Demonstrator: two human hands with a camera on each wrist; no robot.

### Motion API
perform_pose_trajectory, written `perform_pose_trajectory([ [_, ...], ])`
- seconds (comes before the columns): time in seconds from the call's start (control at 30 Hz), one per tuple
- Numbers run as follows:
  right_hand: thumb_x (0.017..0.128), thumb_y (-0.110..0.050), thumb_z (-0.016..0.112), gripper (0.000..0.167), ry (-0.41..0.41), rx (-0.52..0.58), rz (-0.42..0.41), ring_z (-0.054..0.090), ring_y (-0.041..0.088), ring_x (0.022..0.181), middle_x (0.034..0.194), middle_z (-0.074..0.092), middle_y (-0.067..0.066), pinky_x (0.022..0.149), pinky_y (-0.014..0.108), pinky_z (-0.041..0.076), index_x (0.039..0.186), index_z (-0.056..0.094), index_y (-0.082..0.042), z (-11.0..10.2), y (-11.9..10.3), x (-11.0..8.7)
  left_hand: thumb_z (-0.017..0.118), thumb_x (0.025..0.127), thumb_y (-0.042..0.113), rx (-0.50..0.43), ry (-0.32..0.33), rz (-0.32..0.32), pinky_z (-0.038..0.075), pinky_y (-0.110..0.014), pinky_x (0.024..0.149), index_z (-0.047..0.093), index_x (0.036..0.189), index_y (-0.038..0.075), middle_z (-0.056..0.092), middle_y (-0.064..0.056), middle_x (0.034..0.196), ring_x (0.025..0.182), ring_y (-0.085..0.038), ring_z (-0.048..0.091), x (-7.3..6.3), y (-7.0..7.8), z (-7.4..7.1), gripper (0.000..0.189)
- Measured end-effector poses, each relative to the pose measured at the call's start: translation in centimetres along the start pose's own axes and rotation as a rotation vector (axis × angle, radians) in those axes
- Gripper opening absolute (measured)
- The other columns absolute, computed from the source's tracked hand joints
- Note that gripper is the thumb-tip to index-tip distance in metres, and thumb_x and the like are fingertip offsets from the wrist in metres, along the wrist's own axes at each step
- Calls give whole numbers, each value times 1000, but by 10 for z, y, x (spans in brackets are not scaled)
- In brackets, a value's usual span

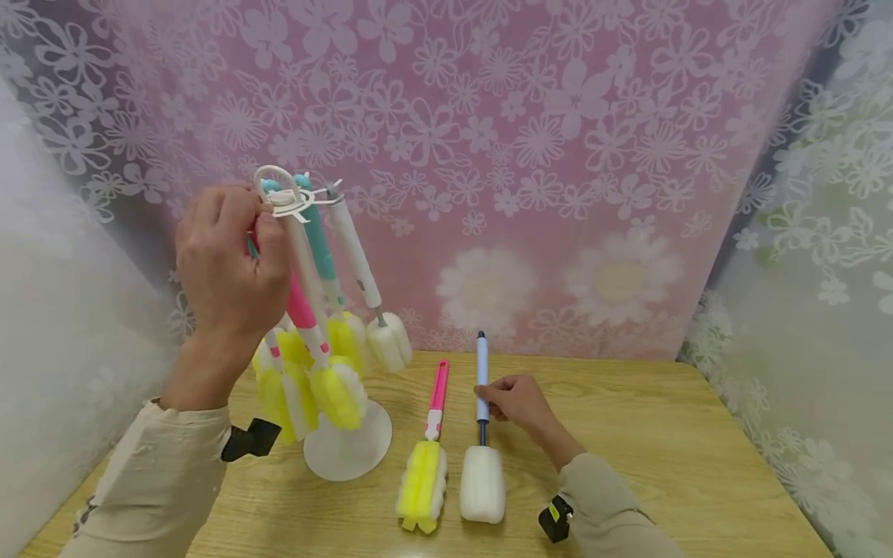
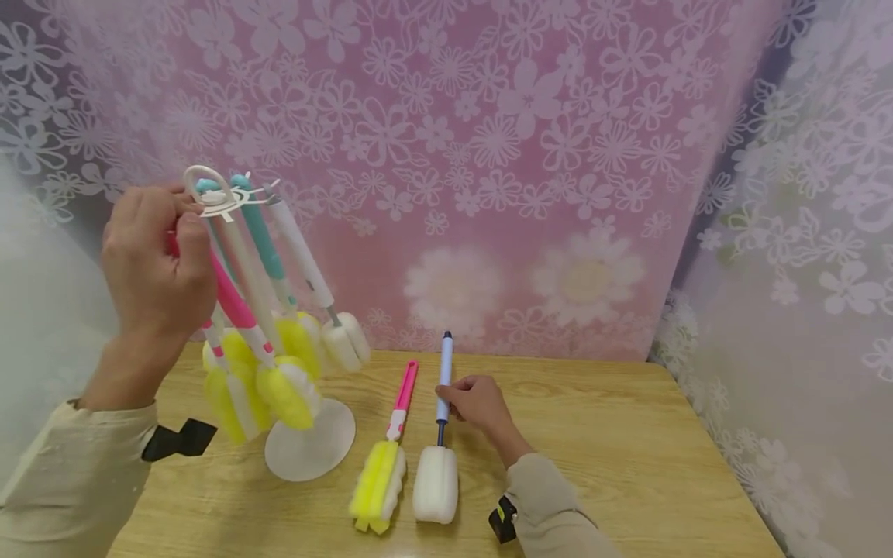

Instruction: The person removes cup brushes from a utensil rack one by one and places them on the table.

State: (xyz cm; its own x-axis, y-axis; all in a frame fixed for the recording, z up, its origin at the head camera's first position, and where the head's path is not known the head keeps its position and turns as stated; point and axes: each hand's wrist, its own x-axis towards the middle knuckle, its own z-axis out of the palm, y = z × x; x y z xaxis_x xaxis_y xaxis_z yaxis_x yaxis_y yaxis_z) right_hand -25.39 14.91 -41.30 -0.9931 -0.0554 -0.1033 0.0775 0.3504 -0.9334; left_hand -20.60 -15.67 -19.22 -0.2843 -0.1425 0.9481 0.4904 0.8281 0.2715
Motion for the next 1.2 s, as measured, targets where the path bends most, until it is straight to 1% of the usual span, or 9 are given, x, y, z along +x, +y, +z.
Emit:
perform_pose_trajectory([
  [0.17,85,-23,70,24,-24,-85,18,56,16,57,63,64,7,57,31,50,79,72,0,7,15,3,42,87,25,0,2,-2,39,-47,82,54,79,-1,56,-19,90,87,-34,51,0,1,1,30],
  [0.33,86,-25,70,24,-48,-118,44,62,16,58,62,65,5,57,31,53,79,73,-2,13,24,5,42,86,24,-8,0,-4,36,-46,78,54,78,0,54,-18,87,84,-34,50,0,2,1,28],
  [0.53,85,-24,71,24,-63,-153,33,61,14,54,60,65,5,52,28,50,74,71,-2,20,26,4,40,87,27,0,-20,-8,37,-46,81,54,80,2,54,-18,89,86,-34,50,-1,4,0,30],
  [0.73,84,-23,71,25,-60,-215,15,59,13,52,58,64,5,50,26,49,69,70,-3,24,23,2,40,88,27,12,-18,-15,37,-46,81,54,80,2,56,-17,92,88,-33,51,-2,3,-2,30],
  [0.87,85,-25,71,26,-74,-243,8,60,13,53,59,64,5,51,27,51,70,69,-3,26,21,2,41,87,26,18,-14,-13,37,-48,80,55,79,1,58,-17,92,88,-34,52,-1,3,-4,30],
  [1.0,88,-31,67,31,-84,-245,6,61,15,56,61,65,5,53,29,51,73,69,-4,25,19,1,41,88,25,36,-17,18,39,-48,75,56,78,1,57,-17,87,82,-34,53,1,3,-7,29],
  [1.07,91,-33,64,34,-77,-244,10,62,16,57,62,65,5,54,30,52,75,68,-3,23,18,0,42,88,23,48,-29,36,39,-47,70,56,77,1,56,-17,83,78,-33,52,3,3,-8,28],
  [1.13,92,-33,61,35,-73,-252,10,62,16,58,64,64,5,54,30,52,78,68,-2,22,18,0,42,88,23,59,-52,33,40,-46,67,56,76,2,56,-16,81,75,-32,52,4,3,-9,28],
  [1.2,94,-32,59,34,-68,-264,9,62,17,59,66,64,5,54,31,52,81,68,-2,21,18,0,45,88,27,73,-75,22,40,-46,65,56,75,2,55,-16,79,73,-31,52,6,5,-10,31],
])
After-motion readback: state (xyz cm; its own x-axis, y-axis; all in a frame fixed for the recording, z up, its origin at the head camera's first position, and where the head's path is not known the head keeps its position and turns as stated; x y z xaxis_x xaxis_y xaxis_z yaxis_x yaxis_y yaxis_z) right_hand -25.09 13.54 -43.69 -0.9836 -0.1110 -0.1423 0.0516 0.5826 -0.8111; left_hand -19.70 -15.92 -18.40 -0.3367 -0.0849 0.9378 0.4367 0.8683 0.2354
